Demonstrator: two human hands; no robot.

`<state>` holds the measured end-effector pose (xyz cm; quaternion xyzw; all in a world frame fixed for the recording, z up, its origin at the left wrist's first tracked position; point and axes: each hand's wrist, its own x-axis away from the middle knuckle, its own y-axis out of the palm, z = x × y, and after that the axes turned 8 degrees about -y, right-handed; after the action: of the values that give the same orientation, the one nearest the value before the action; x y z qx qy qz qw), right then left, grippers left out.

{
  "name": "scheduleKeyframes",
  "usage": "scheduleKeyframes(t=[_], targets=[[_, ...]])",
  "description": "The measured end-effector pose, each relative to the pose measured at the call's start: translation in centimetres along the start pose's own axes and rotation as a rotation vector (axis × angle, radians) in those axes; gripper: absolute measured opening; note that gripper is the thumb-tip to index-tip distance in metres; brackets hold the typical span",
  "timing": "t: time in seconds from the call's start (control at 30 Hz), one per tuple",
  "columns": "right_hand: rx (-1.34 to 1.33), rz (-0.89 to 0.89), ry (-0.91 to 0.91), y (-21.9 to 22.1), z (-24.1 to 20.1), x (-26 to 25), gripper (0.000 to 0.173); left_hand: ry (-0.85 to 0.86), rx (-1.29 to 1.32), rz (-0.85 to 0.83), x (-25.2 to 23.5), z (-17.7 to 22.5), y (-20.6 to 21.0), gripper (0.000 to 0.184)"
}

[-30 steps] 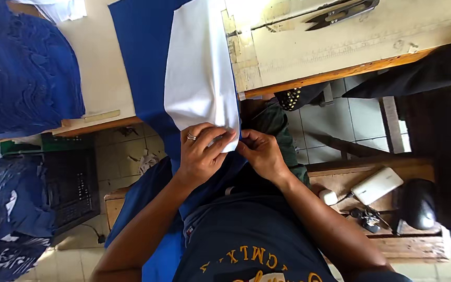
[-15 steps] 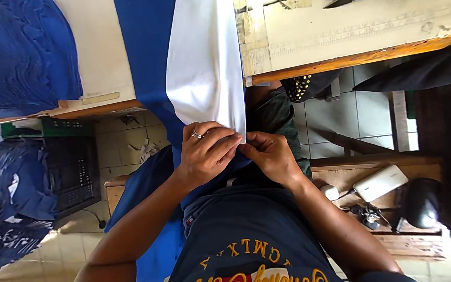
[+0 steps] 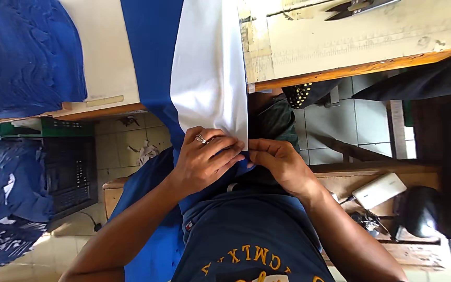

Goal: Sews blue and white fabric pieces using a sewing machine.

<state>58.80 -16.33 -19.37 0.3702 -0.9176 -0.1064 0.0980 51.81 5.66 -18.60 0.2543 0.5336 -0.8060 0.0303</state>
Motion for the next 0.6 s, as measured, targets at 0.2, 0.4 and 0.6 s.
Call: scheduleKeyframes(t=[0.2, 0.4, 0.6], targets=[[0.835, 0.269, -0.503, 0.0, 0.9, -0.4, 0.019, 0.038, 0.015, 0.040, -0.5, -0.8, 0.7, 0.015], [0.999, 0.269, -0.826, 0.2, 4.8, -2.9, 0.020, 0.021, 0.079, -0.029, -1.0, -1.6, 0.4, 0.018], [0.979, 0.268, -0.748, 0.2, 4.2, -3.5, 0.025, -0.307, 0.170, -0.019, -9.8, -6.7, -3.9, 0.026]])
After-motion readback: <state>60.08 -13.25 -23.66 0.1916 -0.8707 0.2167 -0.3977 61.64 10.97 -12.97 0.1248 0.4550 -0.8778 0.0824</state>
